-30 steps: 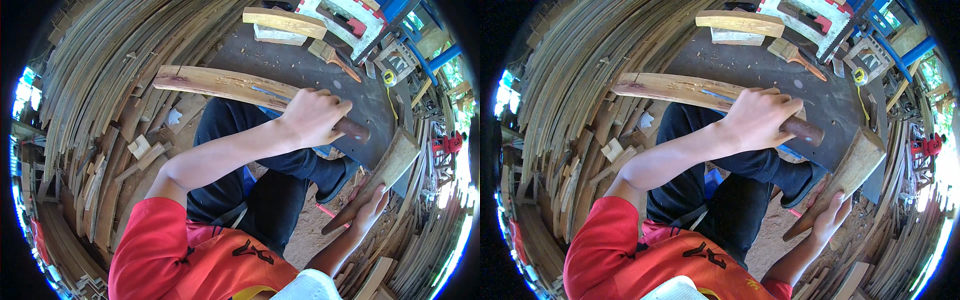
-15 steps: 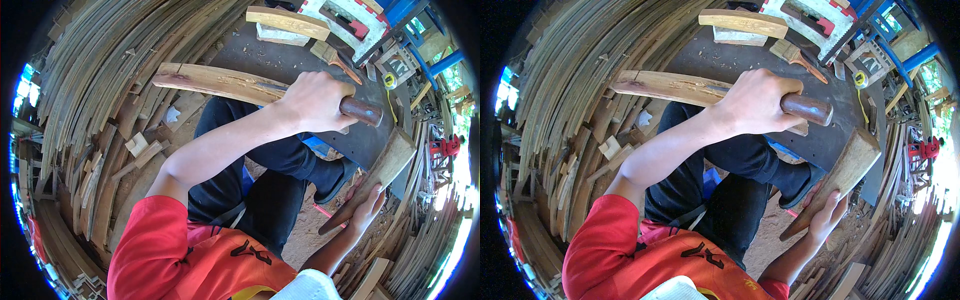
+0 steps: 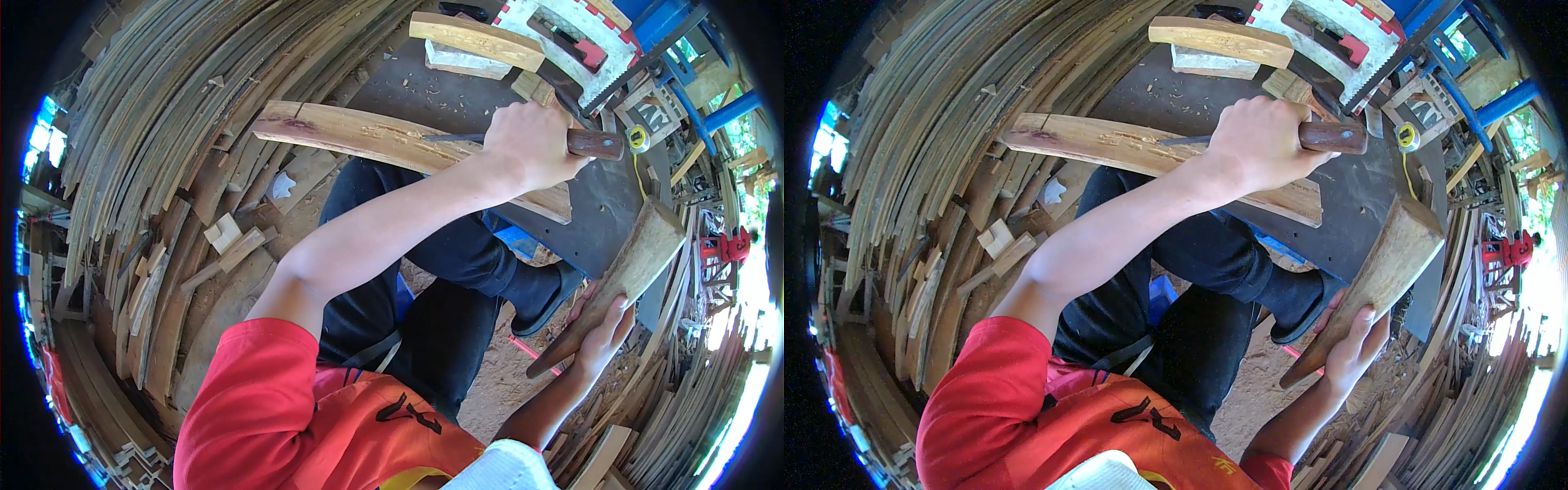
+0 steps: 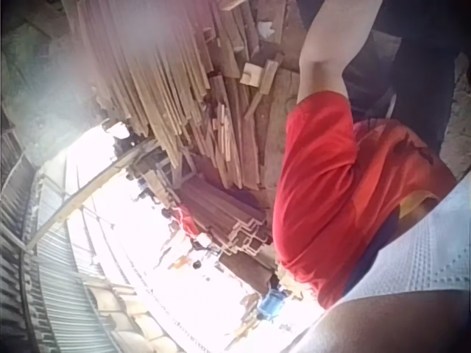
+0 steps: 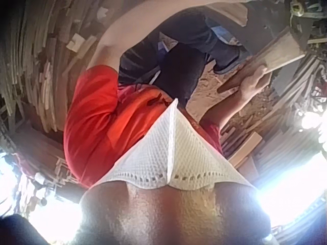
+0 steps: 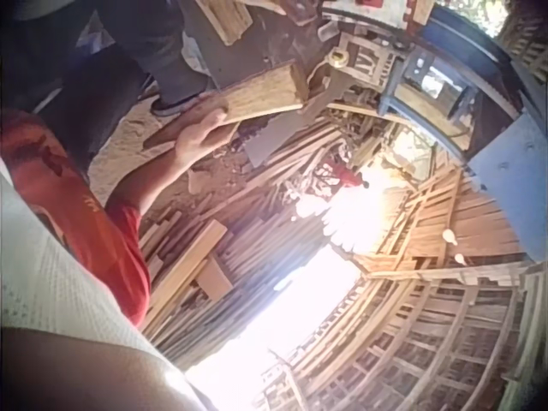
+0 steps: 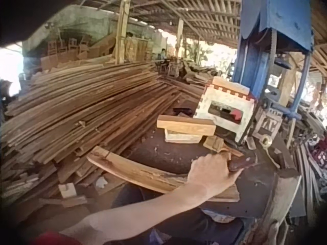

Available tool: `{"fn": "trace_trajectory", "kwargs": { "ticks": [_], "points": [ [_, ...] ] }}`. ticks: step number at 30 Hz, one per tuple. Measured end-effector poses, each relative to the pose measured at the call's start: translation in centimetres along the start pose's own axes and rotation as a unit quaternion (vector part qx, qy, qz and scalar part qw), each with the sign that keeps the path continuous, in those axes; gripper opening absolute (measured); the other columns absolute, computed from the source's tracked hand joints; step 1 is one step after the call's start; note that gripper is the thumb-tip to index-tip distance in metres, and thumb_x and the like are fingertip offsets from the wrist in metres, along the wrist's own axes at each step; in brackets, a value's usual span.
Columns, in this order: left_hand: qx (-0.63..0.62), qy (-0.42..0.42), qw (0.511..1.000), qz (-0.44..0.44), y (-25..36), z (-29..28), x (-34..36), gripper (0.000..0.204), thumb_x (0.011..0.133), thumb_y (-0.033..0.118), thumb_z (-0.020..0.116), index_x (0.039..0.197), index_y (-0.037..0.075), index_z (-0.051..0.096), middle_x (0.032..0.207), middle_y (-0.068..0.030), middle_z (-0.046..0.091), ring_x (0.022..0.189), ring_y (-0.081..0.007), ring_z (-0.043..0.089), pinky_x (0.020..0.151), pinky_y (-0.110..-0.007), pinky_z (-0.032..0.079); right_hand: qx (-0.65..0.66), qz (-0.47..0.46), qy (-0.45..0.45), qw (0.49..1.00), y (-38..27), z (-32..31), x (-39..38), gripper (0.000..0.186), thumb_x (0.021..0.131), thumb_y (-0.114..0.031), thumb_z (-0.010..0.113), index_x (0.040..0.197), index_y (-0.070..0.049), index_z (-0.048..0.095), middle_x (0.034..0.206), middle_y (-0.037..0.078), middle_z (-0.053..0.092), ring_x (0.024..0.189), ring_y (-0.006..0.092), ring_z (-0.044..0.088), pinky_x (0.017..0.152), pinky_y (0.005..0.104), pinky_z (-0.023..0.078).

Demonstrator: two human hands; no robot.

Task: Using a chisel and a wooden mallet to carve and shape a piece of wood.

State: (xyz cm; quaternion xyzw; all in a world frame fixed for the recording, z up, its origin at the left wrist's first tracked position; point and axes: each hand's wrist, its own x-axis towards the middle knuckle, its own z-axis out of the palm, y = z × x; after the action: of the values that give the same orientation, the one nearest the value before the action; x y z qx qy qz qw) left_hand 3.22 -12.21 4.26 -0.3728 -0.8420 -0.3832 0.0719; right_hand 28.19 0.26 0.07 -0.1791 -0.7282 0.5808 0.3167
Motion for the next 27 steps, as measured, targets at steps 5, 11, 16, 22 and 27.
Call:
{"fn": "trace_trajectory", "kwargs": {
  "ticks": [5,11,16,22,27],
  "points": [
    [0.044,-0.078,0.996,-0.007,-0.5,1.6,-0.5,0.052,0.084,0.056,0.072,0.084,0.004,0.074,0.073,-0.0172,0.071,0.074,-0.0353,0.074,0.072,-0.044,0.061,-0.01,-0.017,0.024,1.0,-1.3,-0.1,2.3,0.062,0.105,-0.054,0.046,0.117,0.007,0.047,0.085,0.016,0.057,0.053,0.019,0.054,0.046,0.03,0.043],
    [0.047,-0.035,0.998,-0.011,-0.2,1.1,-0.2,0.053,0.086,0.056,0.071,0.079,0.004,0.074,0.069,-0.0145,0.071,0.072,-0.0311,0.075,0.07,-0.042,0.06,-0.018,0.013,0.036,0.999,-1.7,-0.1,3.9,0.059,0.106,-0.052,0.044,0.116,0.006,0.049,0.085,0.014,0.058,0.054,0.0181,0.054,0.046,0.0301,0.043],
    [-0.069,0.07,0.995,-0.015,-0.7,-1.4,0.1,0.048,0.085,0.051,0.074,0.085,0.003,0.075,0.069,-0.0129,0.072,0.07,-0.0277,0.075,0.068,-0.037,0.06,-0.015,0.014,0.006,1.0,-0.8,0.7,4.0,0.058,0.106,-0.053,0.044,0.116,0.004,0.05,0.085,0.014,0.059,0.054,0.0176,0.055,0.046,0.0299,0.044],
    [-0.117,0.088,0.989,-0.027,-0.2,-2.3,-0.7,0.038,0.081,0.042,0.078,0.092,0.005,0.076,0.074,-0.0155,0.073,0.075,-0.0317,0.074,0.072,-0.04,0.059,0.166,-0.049,0.113,0.978,-4.9,2.7,6.1,0.054,0.106,-0.052,0.045,0.12,0.001,0.051,0.085,0.014,0.058,0.053,0.0171,0.054,0.045,0.0288,0.042],
    [-0.109,0.039,0.993,-0.03,-0.1,-1.7,-1.2,0.025,0.077,0.03,0.075,0.093,0.011,0.076,0.079,-0.0192,0.072,0.081,-0.039,0.071,0.078,-0.046,0.058,-0.207,0.01,-0.115,0.971,-5.9,3.2,7.2,0.059,0.107,-0.057,0.036,0.115,-0.001,0.053,0.083,0.012,0.059,0.051,0.0185,0.053,0.045,0.0318,0.042]
  ]
}}
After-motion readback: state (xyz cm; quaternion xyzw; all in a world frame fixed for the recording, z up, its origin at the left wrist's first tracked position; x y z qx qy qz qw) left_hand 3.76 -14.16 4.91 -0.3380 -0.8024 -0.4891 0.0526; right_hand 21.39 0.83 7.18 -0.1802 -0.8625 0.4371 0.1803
